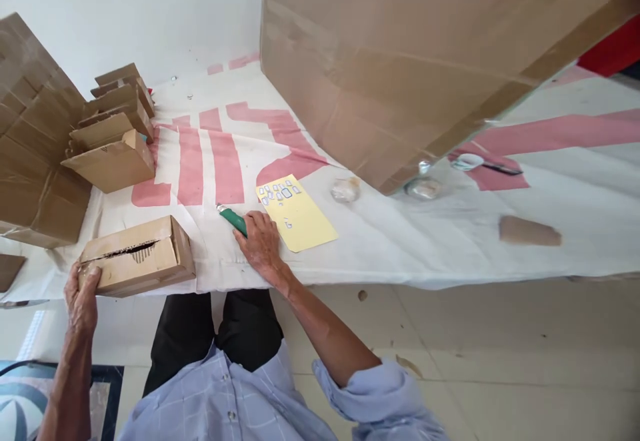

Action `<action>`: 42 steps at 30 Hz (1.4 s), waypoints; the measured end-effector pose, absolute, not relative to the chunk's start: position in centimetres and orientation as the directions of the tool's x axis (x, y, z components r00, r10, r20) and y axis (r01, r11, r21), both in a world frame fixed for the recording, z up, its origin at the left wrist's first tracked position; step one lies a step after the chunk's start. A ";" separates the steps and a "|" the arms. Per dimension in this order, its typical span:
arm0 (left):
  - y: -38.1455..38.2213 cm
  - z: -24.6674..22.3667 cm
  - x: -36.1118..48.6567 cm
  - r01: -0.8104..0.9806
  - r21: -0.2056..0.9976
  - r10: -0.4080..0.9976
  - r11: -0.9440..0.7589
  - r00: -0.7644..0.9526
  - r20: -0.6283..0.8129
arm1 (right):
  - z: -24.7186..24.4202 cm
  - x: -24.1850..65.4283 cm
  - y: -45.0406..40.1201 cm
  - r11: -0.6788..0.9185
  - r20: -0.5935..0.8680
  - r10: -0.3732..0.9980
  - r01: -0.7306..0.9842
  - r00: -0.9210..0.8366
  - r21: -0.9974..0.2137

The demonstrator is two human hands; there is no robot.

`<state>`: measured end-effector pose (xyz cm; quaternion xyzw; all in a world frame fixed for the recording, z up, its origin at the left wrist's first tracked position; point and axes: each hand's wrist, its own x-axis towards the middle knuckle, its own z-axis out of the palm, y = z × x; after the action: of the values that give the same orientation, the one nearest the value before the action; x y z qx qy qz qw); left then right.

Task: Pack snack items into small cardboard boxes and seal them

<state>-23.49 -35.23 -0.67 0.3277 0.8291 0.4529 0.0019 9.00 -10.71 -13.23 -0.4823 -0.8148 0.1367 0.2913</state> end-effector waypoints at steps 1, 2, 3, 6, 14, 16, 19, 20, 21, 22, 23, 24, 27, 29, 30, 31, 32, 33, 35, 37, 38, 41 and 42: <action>-35.3 -0.9 -23.5 0.528 0.760 0.534 0.379 -0.796 0.287 | -13.2 9.1 -10.7 0.503 0.353 0.862 0.696 -0.363 -0.512; -35.3 -1.0 -23.4 0.514 0.768 0.522 0.382 -0.806 0.279 | -13.3 9.1 -10.7 0.511 0.367 0.857 0.685 -0.361 -0.519; -35.2 -1.1 -23.3 0.509 0.771 0.520 0.383 -0.809 0.276 | -13.3 9.0 -10.6 0.519 0.381 0.852 0.676 -0.360 -0.523; -35.0 -0.9 -22.7 0.531 0.770 0.553 0.355 -0.783 0.285 | -13.5 8.8 -10.4 0.521 0.388 0.849 0.690 -0.359 -0.502; -36.1 -0.4 -24.4 0.621 0.778 0.839 0.100 -0.473 0.270 | -14.9 9.3 -10.8 0.547 0.482 0.815 0.703 -0.323 -0.454; -36.1 -0.8 -25.5 0.613 0.790 0.885 0.005 -0.371 0.282 | -14.3 9.2 -11.1 0.583 0.525 0.788 0.663 -0.320 -0.470; -35.5 -1.4 -26.6 0.560 0.825 0.911 -0.072 -0.299 0.283 | -11.7 8.3 -12.0 0.624 0.553 0.773 0.535 -0.313 -0.570; -35.3 -1.6 -26.8 0.554 0.828 0.912 -0.085 -0.291 0.288 | -10.6 7.7 -12.5 0.624 0.538 0.780 0.470 -0.320 -0.624; -35.1 -1.7 -26.9 0.559 0.824 0.911 -0.092 -0.287 0.296 | -9.4 7.2 -12.9 0.614 0.515 0.789 0.401 -0.335 -0.680; -34.9 -1.8 -27.0 0.572 0.815 0.910 -0.095 -0.281 0.304 | -8.2 6.6 -13.5 0.597 0.489 0.797 0.337 -0.355 -0.728; -34.7 -1.9 -27.0 0.587 0.804 0.911 -0.096 -0.274 0.309 | -7.1 6.1 -13.9 0.579 0.467 0.801 0.284 -0.375 -0.765; -34.6 -1.9 -27.0 0.602 0.793 0.913 -0.096 -0.265 0.311 | -6.0 5.6 -14.4 0.565 0.453 0.800 0.243 -0.393 -0.788; -34.5 -2.1 -27.0 0.643 0.761 0.926 -0.078 -0.236 0.294 | -3.8 4.8 -15.2 0.559 0.445 0.778 0.166 -0.444 -0.812; -34.5 -2.3 -27.0 0.670 0.738 0.933 -0.074 -0.215 0.289 | -3.1 4.7 -15.4 0.557 0.432 0.759 0.140 -0.487 -0.819; -34.6 -2.4 -27.1 0.682 0.727 0.934 -0.078 -0.205 0.292 | -2.9 4.7 -15.3 0.552 0.421 0.752 0.136 -0.507 -0.822; -34.6 -2.4 -27.1 0.691 0.718 0.935 -0.083 -0.194 0.296 | -2.7 4.7 -15.3 0.546 0.407 0.748 0.137 -0.524 -0.827; -34.6 -2.4 -27.1 0.700 0.709 0.936 -0.086 -0.187 0.298 | -2.5 4.7 -15.3 0.538 0.392 0.746 0.142 -0.538 -0.831; -34.6 -2.3 -27.1 0.708 0.702 0.937 -0.082 -0.185 0.296 | -2.4 4.8 -15.3 0.531 0.378 0.747 0.148 -0.547 -0.834; -34.5 -2.1 -27.0 0.716 0.696 0.943 -0.048 -0.196 0.268 | -2.2 4.9 -15.3 0.521 0.360 0.748 0.157 -0.557 -0.839; -34.3 -1.7 -26.9 0.715 0.700 0.953 0.006 -0.215 0.212 | -2.2 5.1 -15.2 0.519 0.355 0.748 0.161 -0.560 -0.839; -34.3 -1.5 -26.8 0.709 0.705 0.957 0.026 -0.222 0.188 | -2.3 5.2 -15.1 0.521 0.356 0.749 0.165 -0.559 -0.837; -34.1 -1.1 -26.6 0.692 0.721 0.962 0.040 -0.222 0.160 | -2.7 5.6 -14.3 0.530 0.361 0.768 0.209 -0.529 -0.822; -34.0 -1.1 -26.6 0.688 0.725 0.963 0.031 -0.215 0.164 | -2.8 5.7 -13.9 0.531 0.365 0.780 0.231 -0.508 -0.815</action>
<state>-26.60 -34.02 -1.07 0.5964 0.6920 0.3591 0.1913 5.68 -13.94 -2.78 -0.3203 -0.7889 0.3630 0.3784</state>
